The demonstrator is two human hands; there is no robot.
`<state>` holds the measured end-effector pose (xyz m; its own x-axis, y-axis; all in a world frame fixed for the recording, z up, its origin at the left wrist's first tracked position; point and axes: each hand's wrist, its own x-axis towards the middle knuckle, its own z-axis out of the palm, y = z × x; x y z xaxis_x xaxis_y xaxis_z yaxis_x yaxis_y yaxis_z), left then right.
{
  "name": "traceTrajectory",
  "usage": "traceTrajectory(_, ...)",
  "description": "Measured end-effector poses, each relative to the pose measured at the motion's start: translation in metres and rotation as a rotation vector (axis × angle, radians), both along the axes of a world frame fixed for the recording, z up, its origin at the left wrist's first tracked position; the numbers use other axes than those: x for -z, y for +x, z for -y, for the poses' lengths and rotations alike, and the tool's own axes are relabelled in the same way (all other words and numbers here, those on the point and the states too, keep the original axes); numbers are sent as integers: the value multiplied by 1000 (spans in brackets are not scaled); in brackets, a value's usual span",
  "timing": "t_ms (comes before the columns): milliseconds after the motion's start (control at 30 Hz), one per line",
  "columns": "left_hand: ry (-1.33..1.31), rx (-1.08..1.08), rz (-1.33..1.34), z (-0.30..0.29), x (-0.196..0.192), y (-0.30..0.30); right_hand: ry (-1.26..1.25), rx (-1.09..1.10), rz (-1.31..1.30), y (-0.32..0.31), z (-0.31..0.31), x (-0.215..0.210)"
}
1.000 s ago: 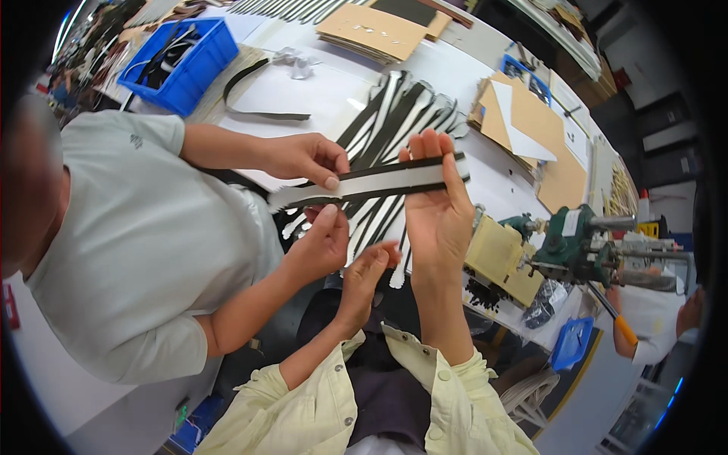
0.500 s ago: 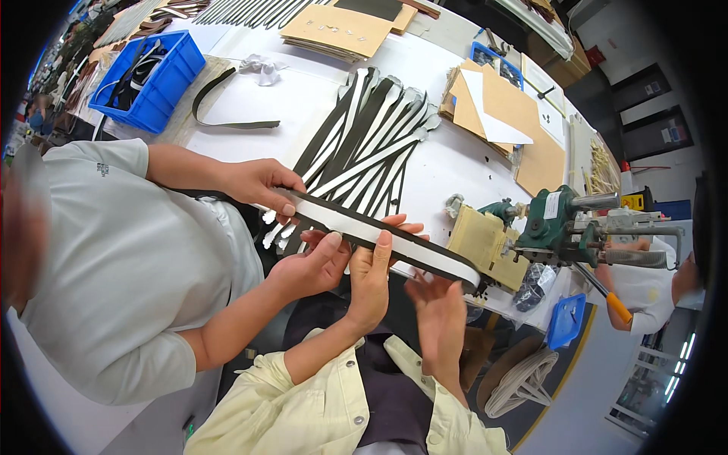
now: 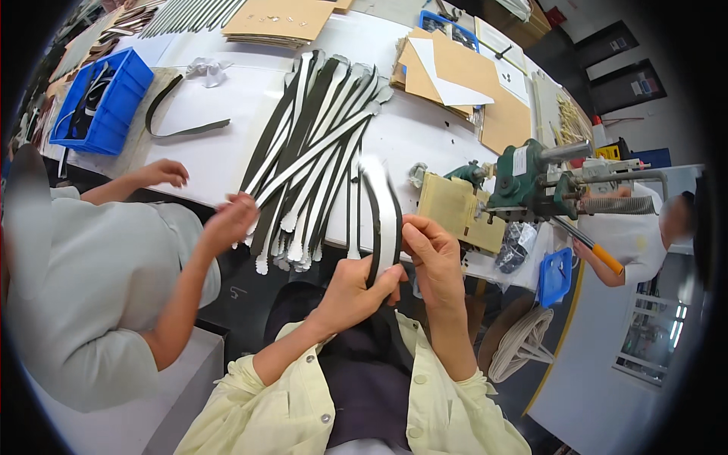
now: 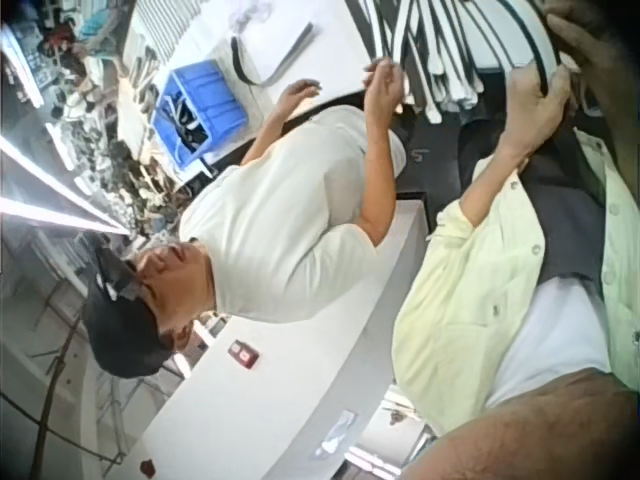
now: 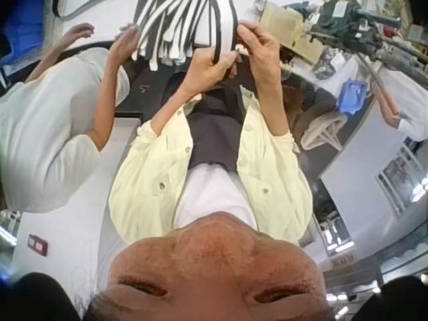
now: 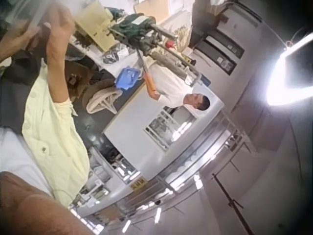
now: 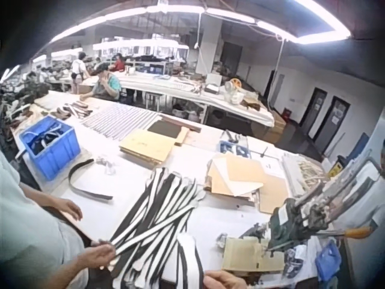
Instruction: The person assembles long, flexible black and white cable-like components by hand at a factory workstation. They repeatedly pick up the components, align the ends, and press them together to join them. After assembling a batch, the person gathers the finished items and carries them to a different table in the facility.
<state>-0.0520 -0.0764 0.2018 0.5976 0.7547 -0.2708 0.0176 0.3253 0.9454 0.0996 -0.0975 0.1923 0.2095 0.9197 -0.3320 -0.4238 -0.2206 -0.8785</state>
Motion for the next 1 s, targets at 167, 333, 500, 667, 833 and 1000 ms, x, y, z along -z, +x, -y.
traceTrajectory(167, 44, -193, -32, 4, 11, 1, -9, 40, -84, -7, 8, 0)
traceTrajectory(333, -85, -404, 74, 4, 20, -6, 26, 97, 29, -15, 22, -4)
traceTrajectory(500, -464, -270, 298, 5, 26, -4, -6, 105, 42, -12, 33, -7)
traceTrajectory(667, -501, -220, 337, 7, 30, -3, -11, 114, 34, -9, 40, -11)
traceTrajectory(833, -401, -210, 268, 8, 31, -2, -13, 132, 98, -9, 41, -11)
traceTrajectory(1000, -296, -272, 111, 5, 22, 0, -29, 131, 329, -16, 39, -7)
